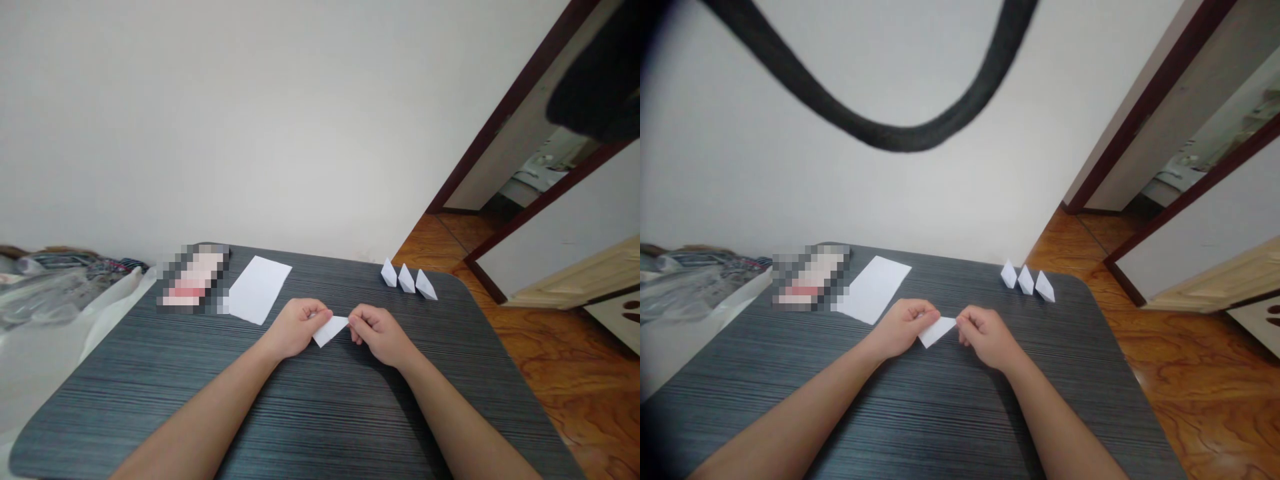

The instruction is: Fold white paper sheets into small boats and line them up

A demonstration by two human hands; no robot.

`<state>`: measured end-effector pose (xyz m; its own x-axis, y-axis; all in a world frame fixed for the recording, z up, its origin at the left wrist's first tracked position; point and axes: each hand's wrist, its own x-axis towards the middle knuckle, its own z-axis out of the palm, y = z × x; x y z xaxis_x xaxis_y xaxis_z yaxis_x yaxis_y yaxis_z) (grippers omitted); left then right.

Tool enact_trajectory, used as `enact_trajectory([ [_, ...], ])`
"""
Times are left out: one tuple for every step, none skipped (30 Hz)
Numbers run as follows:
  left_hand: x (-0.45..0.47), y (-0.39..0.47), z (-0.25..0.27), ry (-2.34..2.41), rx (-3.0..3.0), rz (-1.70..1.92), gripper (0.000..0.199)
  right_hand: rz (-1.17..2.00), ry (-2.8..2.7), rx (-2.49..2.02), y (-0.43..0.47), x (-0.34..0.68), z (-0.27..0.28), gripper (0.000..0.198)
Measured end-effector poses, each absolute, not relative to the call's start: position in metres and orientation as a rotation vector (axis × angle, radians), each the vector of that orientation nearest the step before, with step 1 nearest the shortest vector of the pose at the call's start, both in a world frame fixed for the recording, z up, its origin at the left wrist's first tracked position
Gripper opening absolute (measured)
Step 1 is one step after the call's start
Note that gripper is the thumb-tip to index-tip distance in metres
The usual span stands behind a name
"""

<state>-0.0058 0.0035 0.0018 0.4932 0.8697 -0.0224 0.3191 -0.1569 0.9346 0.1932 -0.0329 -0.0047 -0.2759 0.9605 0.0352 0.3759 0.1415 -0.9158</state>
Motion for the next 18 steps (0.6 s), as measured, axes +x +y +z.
enact_trajectory([
  [-0.0057,0.0035,0.0027,1.016,1.719,0.672,0.032,1.115,-1.747,-1.289,-0.0326,0.1934,-0.005,0.024],
  [-0.0055,0.0036,0.0036,1.015,1.723,0.676,0.033,1.113,-1.739,-1.291,-0.0323,0.194,-0.0052,0.023],
  [-0.0053,0.0037,0.0044,1.015,1.725,0.684,0.033,1.107,-1.731,-1.294,-0.0321,0.1948,-0.0054,0.023],
  [-0.0052,0.0038,0.005,1.014,1.721,0.694,0.034,1.099,-1.726,-1.298,-0.0319,0.1957,-0.0055,0.022],
  [-0.005,0.0039,0.0055,1.014,1.715,0.703,0.034,1.089,-1.723,-1.304,-0.0318,0.1966,-0.0055,0.022],
  [-0.0049,0.004,0.0059,1.015,1.709,0.71,0.034,1.078,-1.723,-1.308,-0.0317,0.1974,-0.0054,0.022],
  [-0.005,0.004,0.0061,1.017,1.704,0.713,0.034,1.069,-1.724,-1.308,-0.0317,0.1979,-0.0053,0.022],
  [-0.0051,0.0042,0.0062,1.021,1.702,0.715,0.034,1.065,-1.727,-1.307,-0.0317,0.1983,-0.0052,0.023],
  [-0.0053,0.0043,0.0062,1.027,1.705,0.718,0.034,1.065,-1.728,-1.302,-0.0317,0.1985,-0.0052,0.023],
  [-0.0054,0.0046,0.0061,1.035,1.711,0.724,0.035,1.067,-1.728,-1.298,-0.0317,0.1985,-0.0052,0.023],
  [-0.0056,0.0049,0.0058,1.039,1.718,0.728,0.035,1.069,-1.727,-1.294,-0.0317,0.1986,-0.0052,0.023],
  [-0.0056,0.0051,0.0053,1.035,1.719,0.73,0.035,1.069,-1.727,-1.291,-0.0317,0.1987,-0.0052,0.023],
  [-0.0055,0.0053,0.0047,1.023,1.713,0.73,0.034,1.068,-1.729,-1.291,-0.0317,0.199,-0.0051,0.022],
  [-0.0053,0.0053,0.0039,1.004,1.699,0.726,0.033,1.065,-1.735,-1.291,-0.0317,0.1994,-0.0051,0.022],
  [-0.005,0.0052,0.0029,0.98,1.678,0.713,0.03,1.063,-1.746,-1.289,-0.0317,0.1999,-0.0051,0.022],
  [-0.0047,0.0049,0.0019,0.953,1.656,0.694,0.028,1.065,-1.761,-1.283,-0.0317,0.2004,-0.0051,0.022],
  [-0.0043,0.0045,0.0008,0.927,1.637,0.668,0.026,1.071,-1.777,-1.275,-0.0317,0.2007,-0.0053,0.022],
  [-0.004,0.0041,-0.0001,0.905,1.625,0.642,0.025,1.085,-1.786,-1.266,-0.0317,0.2008,-0.0058,0.022],
])
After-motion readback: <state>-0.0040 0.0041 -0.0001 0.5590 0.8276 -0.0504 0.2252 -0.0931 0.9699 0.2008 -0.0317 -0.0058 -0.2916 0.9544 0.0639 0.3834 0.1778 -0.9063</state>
